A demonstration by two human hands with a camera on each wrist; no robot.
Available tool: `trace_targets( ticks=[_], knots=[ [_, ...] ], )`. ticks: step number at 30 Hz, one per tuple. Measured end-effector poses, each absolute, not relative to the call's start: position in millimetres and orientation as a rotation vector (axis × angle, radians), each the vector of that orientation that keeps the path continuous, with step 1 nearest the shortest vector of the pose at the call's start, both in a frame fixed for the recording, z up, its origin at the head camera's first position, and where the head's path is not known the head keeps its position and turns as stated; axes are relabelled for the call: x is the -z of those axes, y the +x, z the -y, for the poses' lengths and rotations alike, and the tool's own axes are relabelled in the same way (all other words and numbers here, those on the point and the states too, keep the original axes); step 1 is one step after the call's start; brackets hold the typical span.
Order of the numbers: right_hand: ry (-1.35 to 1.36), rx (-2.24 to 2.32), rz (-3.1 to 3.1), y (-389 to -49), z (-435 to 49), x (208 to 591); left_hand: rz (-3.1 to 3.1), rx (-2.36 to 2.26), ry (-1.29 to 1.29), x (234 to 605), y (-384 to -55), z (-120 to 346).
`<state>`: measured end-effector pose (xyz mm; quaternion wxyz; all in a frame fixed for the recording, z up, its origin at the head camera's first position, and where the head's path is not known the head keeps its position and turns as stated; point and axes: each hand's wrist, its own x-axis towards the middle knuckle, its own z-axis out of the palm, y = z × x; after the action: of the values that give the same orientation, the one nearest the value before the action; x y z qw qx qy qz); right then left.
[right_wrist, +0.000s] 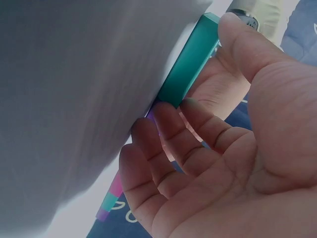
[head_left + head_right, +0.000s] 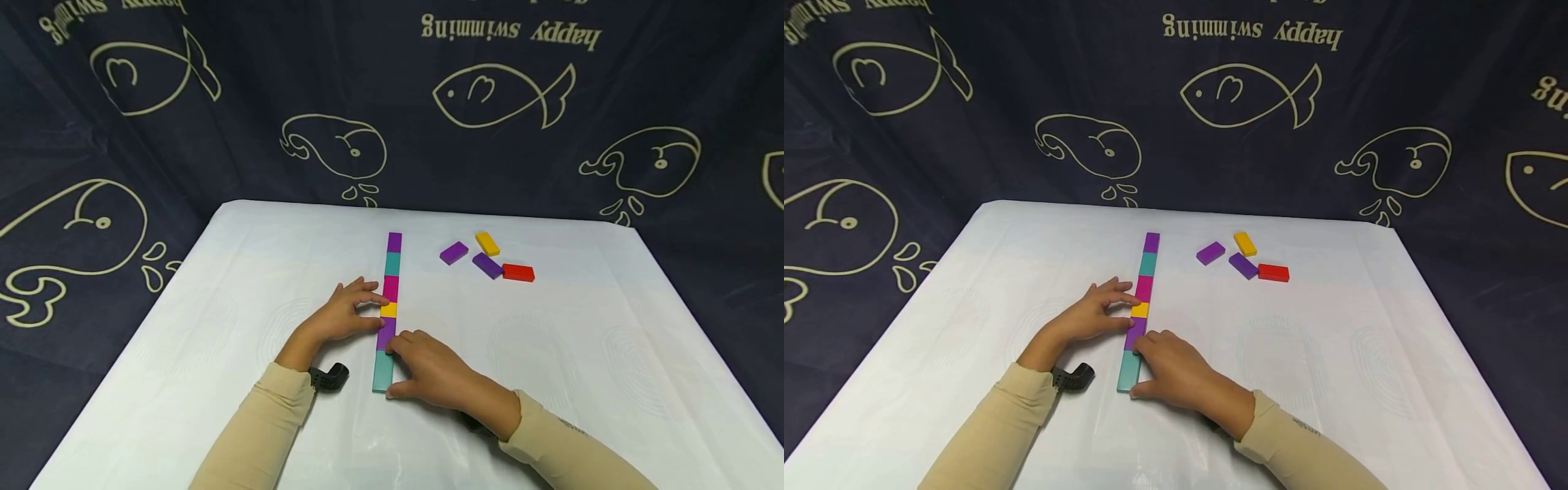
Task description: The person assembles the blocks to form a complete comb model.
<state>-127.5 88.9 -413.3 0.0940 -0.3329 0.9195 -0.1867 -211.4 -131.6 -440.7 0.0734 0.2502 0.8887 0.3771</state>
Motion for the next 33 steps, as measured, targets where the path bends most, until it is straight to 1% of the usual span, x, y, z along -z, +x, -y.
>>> trace_targets(
  ticks=[17, 24, 33],
  knots=[
    [-1.012, 0.499, -2.754, -124.7, -86.5, 411.2, -2.667, -1.130, 0.757, 438.8, -209.7, 131.6],
    [-0.952, 0.608, -2.648, -130.1, -91.4, 407.0, -2.664, -1.133, 0.749, 439.7, -209.6, 131.6],
    [-0.956, 0.667, -2.649, -138.1, -99.7, 396.5, -2.662, -1.131, 0.747, 438.7, -209.8, 132.0]
  ],
)
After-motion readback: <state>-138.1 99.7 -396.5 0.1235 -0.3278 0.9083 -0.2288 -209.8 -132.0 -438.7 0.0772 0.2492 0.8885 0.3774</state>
